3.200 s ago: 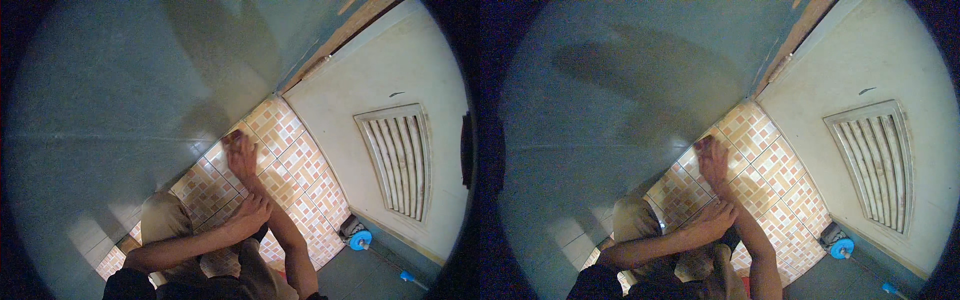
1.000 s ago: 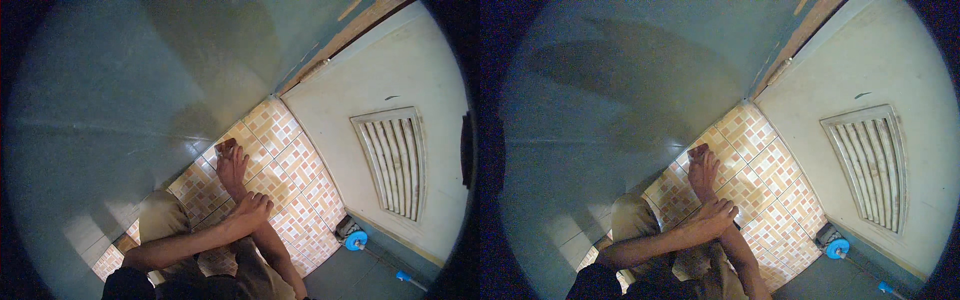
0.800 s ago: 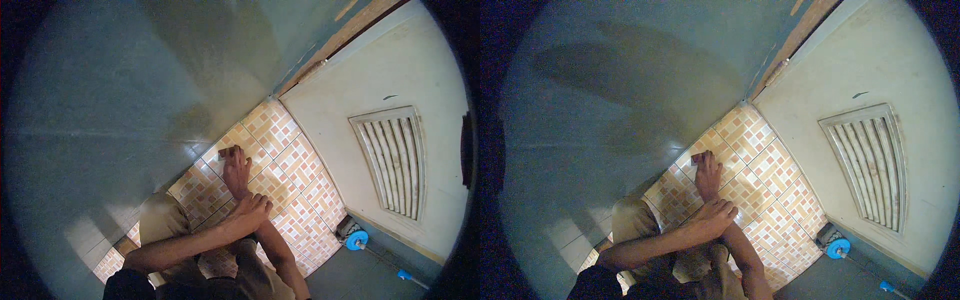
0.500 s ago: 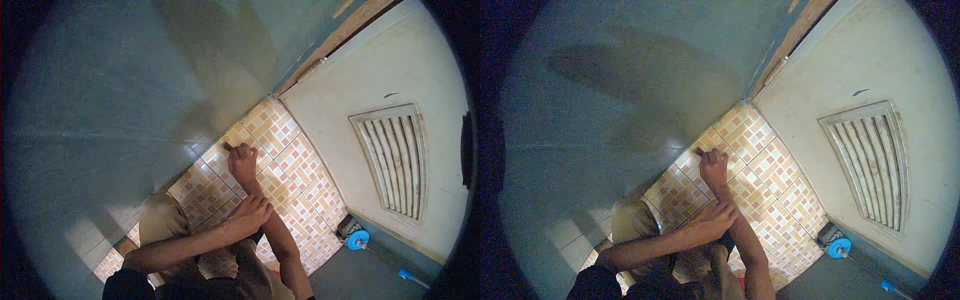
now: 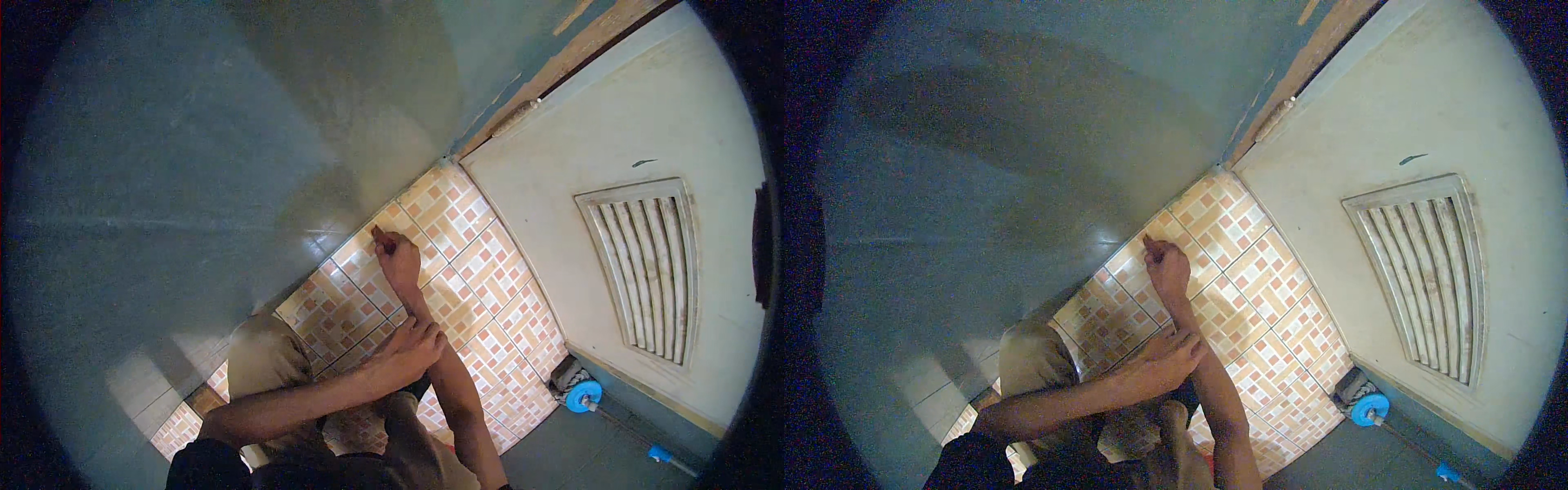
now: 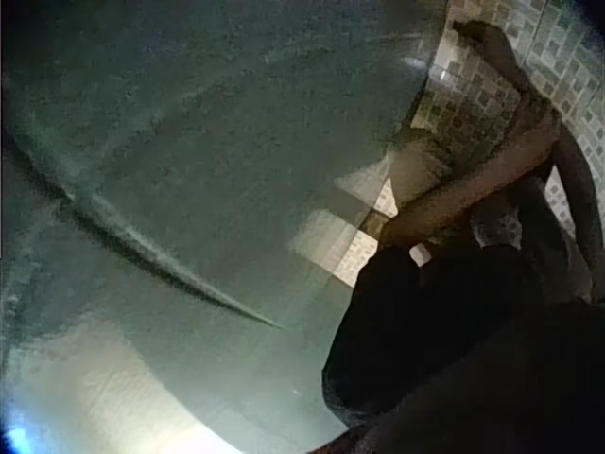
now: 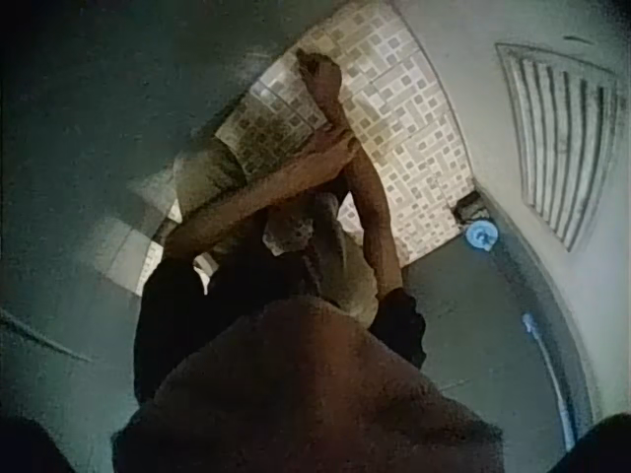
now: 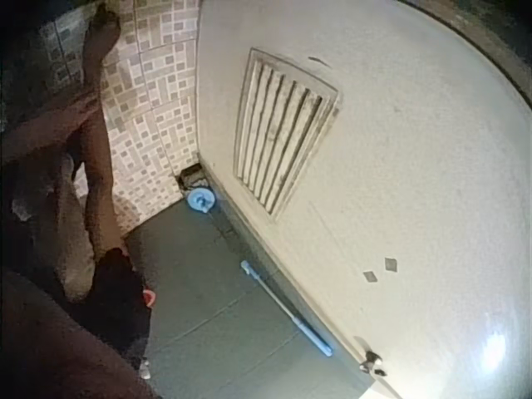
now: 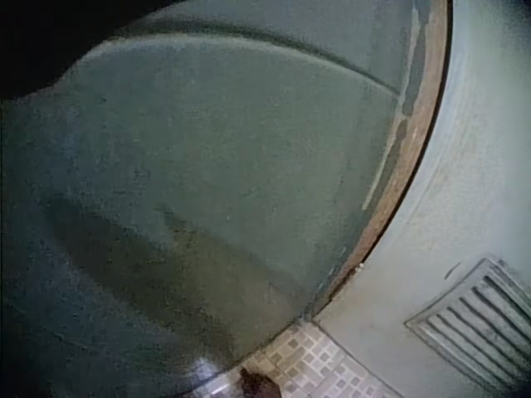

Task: The person sands a corner of a tiled floor by hand using a small rectangular block.

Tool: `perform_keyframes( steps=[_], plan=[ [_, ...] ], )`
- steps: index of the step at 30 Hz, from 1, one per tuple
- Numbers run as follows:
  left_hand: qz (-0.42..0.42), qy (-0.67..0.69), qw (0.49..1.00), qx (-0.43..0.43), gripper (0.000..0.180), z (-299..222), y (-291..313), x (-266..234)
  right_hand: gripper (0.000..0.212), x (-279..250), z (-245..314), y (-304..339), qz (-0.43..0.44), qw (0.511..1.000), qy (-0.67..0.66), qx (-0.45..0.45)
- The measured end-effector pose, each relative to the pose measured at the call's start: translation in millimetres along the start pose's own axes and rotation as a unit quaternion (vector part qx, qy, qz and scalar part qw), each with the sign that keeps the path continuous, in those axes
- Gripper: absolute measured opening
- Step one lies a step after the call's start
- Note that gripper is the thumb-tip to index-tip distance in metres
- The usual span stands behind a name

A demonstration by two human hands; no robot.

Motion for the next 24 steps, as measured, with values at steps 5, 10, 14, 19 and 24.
perform_keyframes(
  steps=[5,10,14,19,24],
  plan=[
    [0.003,-0.023,1.0,-0.001,0.039,-1.7,-1.1,-3.1,0.02,7.6,-8.0,-9.9,-0.031,0.994,0.07,-0.074],
    [-0.011,-0.018,1.0,-0.002,0.04,-3.1,-1.7,-2.0,0.019,8.6,-19.2,-23.6,-0.012,0.984,0.141,-0.107],
    [0.026,0.044,0.998,0.024,0.05,3.4,-5.1,-18.5,0.017,7.2,-9.7,-26.2,-0.001,0.974,0.18,-0.139],
    [-0.081,0.099,0.991,0.041,0.05,2.3,-7.4,-25.4,0.018,9.3,-8.3,-28.9,0.028,0.96,0.233,-0.153],
    [-0.111,0.13,0.984,0.05,0.055,3.5,-8.5,-38.2,0.02,14.9,-14.6,-38.8,-0.003,0.966,0.192,-0.173]
  ],
)
Point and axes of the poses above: each hand's wrist, its own y-axis away from the middle knuckle, its own x-axis out of the palm, z = x × y, the point moved 1 cm from there along -y, towards the middle knuckle, and after that the axes turned 10 degrees about z, right-handed, at the moved point
